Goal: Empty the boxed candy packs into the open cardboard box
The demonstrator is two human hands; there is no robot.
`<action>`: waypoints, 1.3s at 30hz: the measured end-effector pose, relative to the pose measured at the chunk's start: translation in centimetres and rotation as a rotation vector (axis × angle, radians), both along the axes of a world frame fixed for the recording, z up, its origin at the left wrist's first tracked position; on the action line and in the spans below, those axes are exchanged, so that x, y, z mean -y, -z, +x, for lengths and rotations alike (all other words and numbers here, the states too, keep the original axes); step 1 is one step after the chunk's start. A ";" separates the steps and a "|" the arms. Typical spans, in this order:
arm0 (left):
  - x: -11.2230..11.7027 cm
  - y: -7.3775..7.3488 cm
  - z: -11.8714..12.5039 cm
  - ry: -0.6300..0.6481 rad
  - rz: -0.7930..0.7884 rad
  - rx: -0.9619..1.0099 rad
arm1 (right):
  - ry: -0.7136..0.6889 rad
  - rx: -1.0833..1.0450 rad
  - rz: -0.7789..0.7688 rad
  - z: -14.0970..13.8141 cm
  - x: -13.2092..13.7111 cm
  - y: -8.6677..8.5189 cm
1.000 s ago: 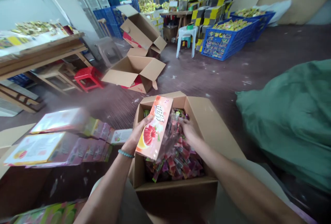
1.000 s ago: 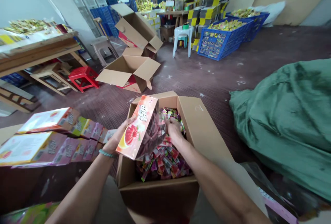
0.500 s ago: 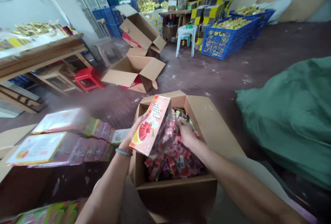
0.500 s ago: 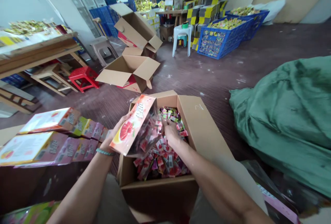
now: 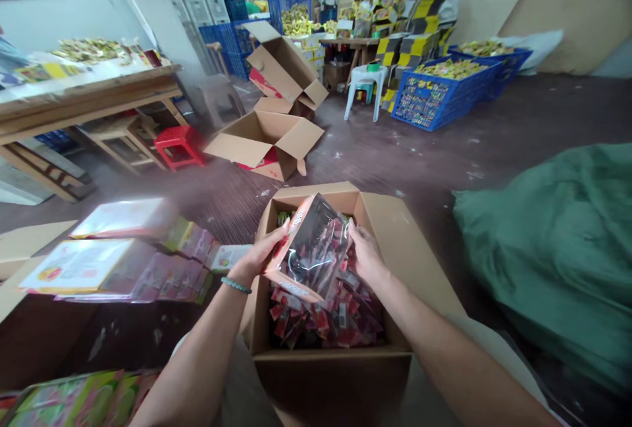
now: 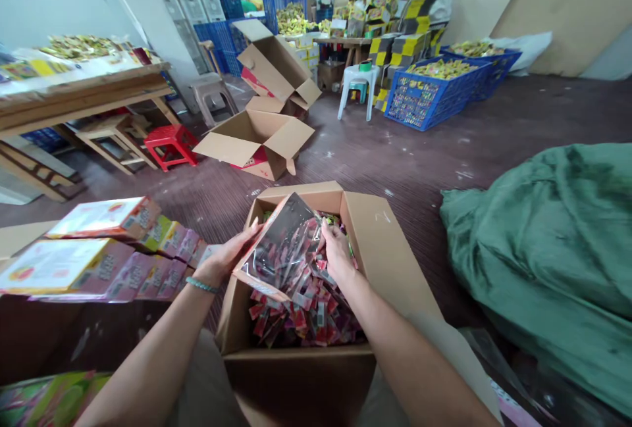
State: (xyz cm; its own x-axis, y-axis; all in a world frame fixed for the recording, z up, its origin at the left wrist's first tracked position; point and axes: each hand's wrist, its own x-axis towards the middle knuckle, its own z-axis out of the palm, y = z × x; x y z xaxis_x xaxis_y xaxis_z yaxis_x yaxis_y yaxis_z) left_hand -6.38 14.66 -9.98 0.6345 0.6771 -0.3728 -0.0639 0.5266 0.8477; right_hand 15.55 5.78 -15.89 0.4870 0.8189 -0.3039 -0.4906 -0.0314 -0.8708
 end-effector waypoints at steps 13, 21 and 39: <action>-0.3 1.6 0.3 -0.138 0.098 0.008 | -0.299 1.143 0.052 1.6 0.6 -1.1; 0.8 0.8 1.0 -0.063 0.171 -0.020 | -0.135 1.808 -0.339 2.4 0.4 -1.5; 0.2 2.0 1.2 -0.176 0.134 0.042 | -0.329 1.624 0.096 0.4 1.3 -2.8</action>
State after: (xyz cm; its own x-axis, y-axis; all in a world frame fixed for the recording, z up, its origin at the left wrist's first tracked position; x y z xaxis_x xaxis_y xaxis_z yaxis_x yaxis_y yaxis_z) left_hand -5.16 14.47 -12.00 0.5155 0.8204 -0.2476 -0.1815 0.3869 0.9041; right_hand 15.91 4.49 -13.07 0.0390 0.9287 0.3687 0.8878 0.1371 -0.4393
